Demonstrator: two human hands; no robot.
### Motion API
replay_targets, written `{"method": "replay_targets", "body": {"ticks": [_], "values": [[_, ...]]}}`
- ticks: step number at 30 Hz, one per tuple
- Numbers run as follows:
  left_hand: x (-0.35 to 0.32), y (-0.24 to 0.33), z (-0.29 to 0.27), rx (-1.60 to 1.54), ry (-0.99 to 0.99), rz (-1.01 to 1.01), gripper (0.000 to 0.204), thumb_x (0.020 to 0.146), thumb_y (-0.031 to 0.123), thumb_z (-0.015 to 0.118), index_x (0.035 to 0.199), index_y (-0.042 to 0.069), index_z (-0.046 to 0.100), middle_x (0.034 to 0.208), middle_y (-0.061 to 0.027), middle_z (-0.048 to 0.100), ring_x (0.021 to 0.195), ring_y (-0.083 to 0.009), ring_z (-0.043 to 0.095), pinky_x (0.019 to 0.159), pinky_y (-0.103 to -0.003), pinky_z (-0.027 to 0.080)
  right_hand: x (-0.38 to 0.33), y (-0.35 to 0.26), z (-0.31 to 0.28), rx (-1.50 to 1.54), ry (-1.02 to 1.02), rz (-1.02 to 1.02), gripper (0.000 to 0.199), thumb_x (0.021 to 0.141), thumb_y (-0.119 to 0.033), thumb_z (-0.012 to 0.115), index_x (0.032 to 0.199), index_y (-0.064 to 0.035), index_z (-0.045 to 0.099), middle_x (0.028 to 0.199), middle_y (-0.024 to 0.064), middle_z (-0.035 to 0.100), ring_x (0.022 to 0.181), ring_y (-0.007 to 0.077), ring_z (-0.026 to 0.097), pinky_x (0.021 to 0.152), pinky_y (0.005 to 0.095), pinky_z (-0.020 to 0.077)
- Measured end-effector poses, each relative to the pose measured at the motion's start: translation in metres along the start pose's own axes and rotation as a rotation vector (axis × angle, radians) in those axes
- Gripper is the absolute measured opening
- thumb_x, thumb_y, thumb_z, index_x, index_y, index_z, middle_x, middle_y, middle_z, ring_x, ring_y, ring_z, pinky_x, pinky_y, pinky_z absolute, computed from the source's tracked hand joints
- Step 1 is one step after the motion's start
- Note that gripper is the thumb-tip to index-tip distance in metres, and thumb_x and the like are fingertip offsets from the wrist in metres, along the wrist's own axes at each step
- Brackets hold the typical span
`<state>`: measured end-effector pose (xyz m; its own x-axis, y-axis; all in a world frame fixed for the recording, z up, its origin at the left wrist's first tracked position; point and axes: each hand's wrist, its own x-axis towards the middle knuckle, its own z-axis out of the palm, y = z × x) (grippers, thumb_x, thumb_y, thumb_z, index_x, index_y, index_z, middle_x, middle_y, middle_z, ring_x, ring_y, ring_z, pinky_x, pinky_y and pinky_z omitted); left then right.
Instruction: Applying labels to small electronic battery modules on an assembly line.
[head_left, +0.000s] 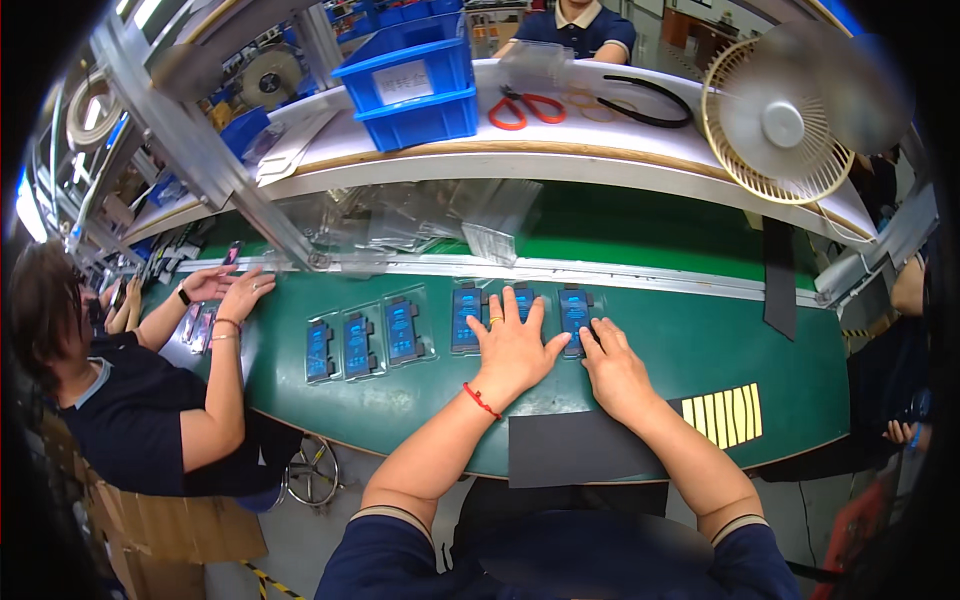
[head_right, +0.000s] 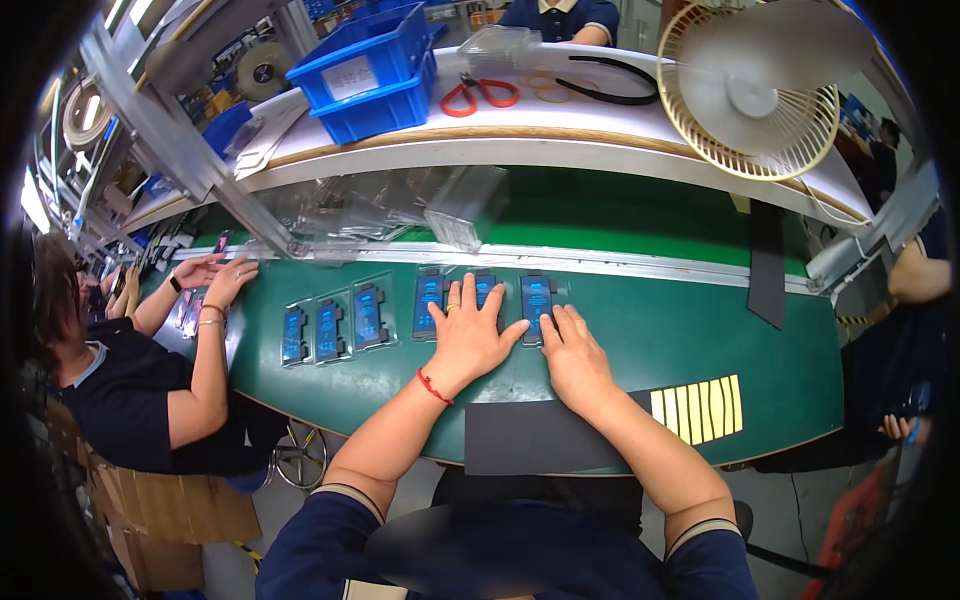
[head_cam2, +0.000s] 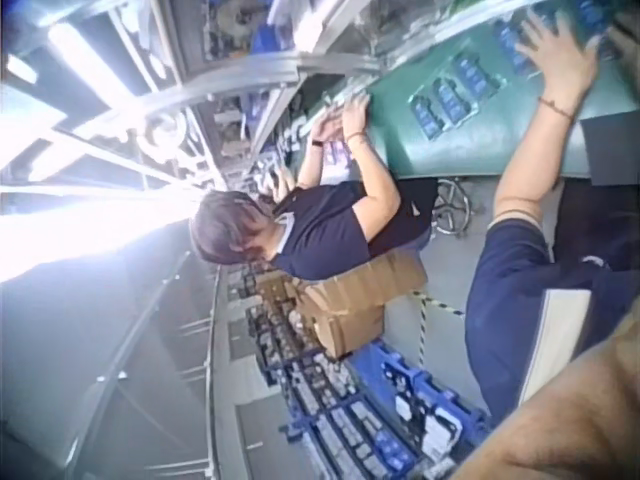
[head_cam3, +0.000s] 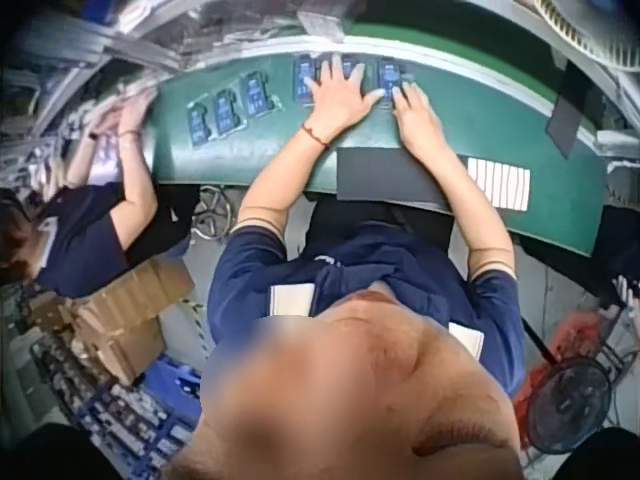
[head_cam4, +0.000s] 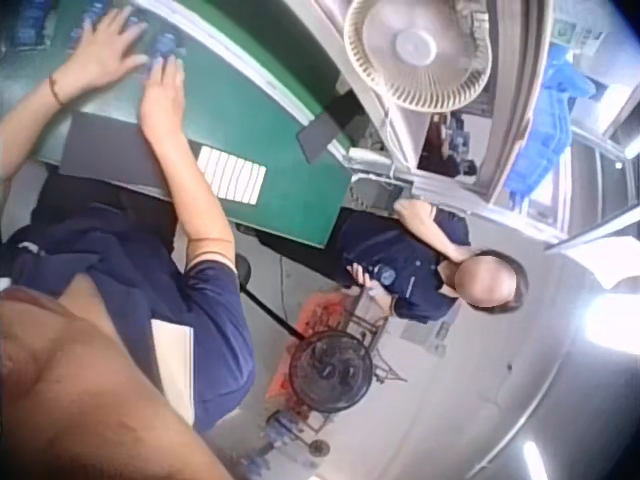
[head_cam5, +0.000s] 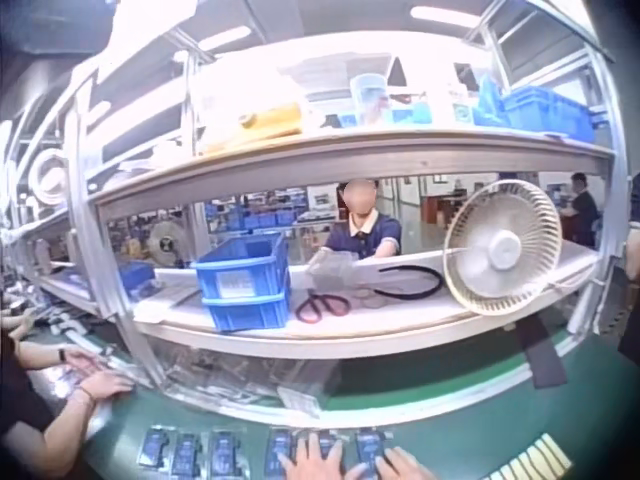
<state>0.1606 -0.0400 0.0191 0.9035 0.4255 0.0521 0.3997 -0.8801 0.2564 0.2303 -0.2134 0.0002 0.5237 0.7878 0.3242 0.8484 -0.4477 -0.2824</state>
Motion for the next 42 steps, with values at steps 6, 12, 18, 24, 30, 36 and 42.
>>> {"method": "replay_targets", "body": {"ticks": [6, 12, 18, 24, 30, 36, 42], "values": [[-0.007, -0.017, -0.012, -0.067, -0.047, -0.031, 0.071, 0.086, 0.056, 0.064, 0.142, 0.014, 0.049, 0.155, -0.0288, 0.023, 0.145, -0.0478, 0.019, 0.106, -0.075, 0.019, 0.010, -0.014, 0.001, 0.050, 0.024, -0.077, 0.042, 0.082, -0.006, 0.070, 0.122, 0.0042, 0.062, 0.129, 0.0229, 0.057, 0.118, 0.0372, 0.055, 0.096, 0.0418, 0.0508], [-0.027, -0.074, -0.027, -0.058, 0.278, -0.302, 0.076, 0.087, 0.062, 0.058, 0.144, 0.015, 0.045, 0.156, -0.0308, 0.023, 0.145, -0.0518, 0.014, 0.108, -0.073, 0.016, 0.017, -0.027, 0.004, 0.072, -0.023, -0.124, 0.043, 0.081, -0.008, 0.070, 0.122, 0.0056, 0.061, 0.128, 0.0231, 0.057, 0.116, 0.0365, 0.056, 0.095, 0.0416, 0.0513], [-0.057, -0.199, -0.047, -0.006, 0.248, -0.898, 0.092, 0.081, 0.078, 0.051, 0.152, 0.020, 0.037, 0.157, -0.0344, 0.016, 0.146, -0.0526, 0.011, 0.107, -0.076, 0.009, 0.027, -0.049, 0.015, 0.092, -0.047, -0.191, 0.044, 0.082, -0.011, 0.069, 0.121, 0.0065, 0.061, 0.126, 0.0228, 0.058, 0.114, 0.0350, 0.056, 0.095, 0.0409, 0.0514], [-0.058, -0.270, -0.055, 0.059, 0.247, -0.910, 0.088, 0.081, 0.077, 0.052, 0.150, 0.025, 0.041, 0.157, -0.0274, 0.024, 0.146, -0.0495, 0.017, 0.106, -0.078, 0.013, 0.050, -0.087, 0.044, 0.115, -0.182, -0.211, 0.047, 0.083, -0.016, 0.069, 0.124, 0.0032, 0.059, 0.130, 0.0220, 0.055, 0.117, 0.0356, 0.054, 0.100, 0.0419, 0.0484], [-0.064, -0.326, -0.059, 0.292, 0.479, -0.909, 0.075, 0.089, 0.068, 0.052, 0.149, 0.023, 0.042, 0.158, -0.0242, 0.026, 0.146, -0.0483, 0.018, 0.106, -0.077, 0.015, 0.058, -0.097, 0.038, 0.397, -0.156, -0.349, 0.057, 0.085, -0.018, 0.072, 0.136, -0.0034, 0.051, 0.147, 0.0254, 0.040, 0.136, 0.0419, 0.040, 0.111, 0.0467, 0.0397], [-0.055, -0.172, -0.044, 0.071, 0.591, 0.038, 0.054, 0.086, 0.030, 0.069, 0.132, 0.005, 0.054, 0.151, -0.0273, 0.035, 0.142, -0.0517, 0.025, 0.113, -0.062, 0.021, -0.008, -0.011, -0.036, 0.255, -0.140, -0.146, 0.058, 0.088, -0.025, 0.071, 0.138, -0.0051, 0.049, 0.146, 0.0253, 0.040, 0.137, 0.0418, 0.040, 0.112, 0.0481, 0.0374], [-0.093, 0.012, -0.015, -0.068, -0.094, 0.839, 0.080, 0.082, 0.061, 0.066, 0.142, 0.011, 0.049, 0.152, -0.0262, 0.034, 0.142, -0.0460, 0.029, 0.111, -0.067, 0.021, -0.091, 0.061, -0.057, -0.056, -0.164, 0.160, 0.067, 0.092, -0.048, 0.061, 0.148, -0.0155, 0.043, 0.153, 0.0269, 0.032, 0.144, 0.0436, 0.027, 0.117, 0.0549, 0.0228]]}}
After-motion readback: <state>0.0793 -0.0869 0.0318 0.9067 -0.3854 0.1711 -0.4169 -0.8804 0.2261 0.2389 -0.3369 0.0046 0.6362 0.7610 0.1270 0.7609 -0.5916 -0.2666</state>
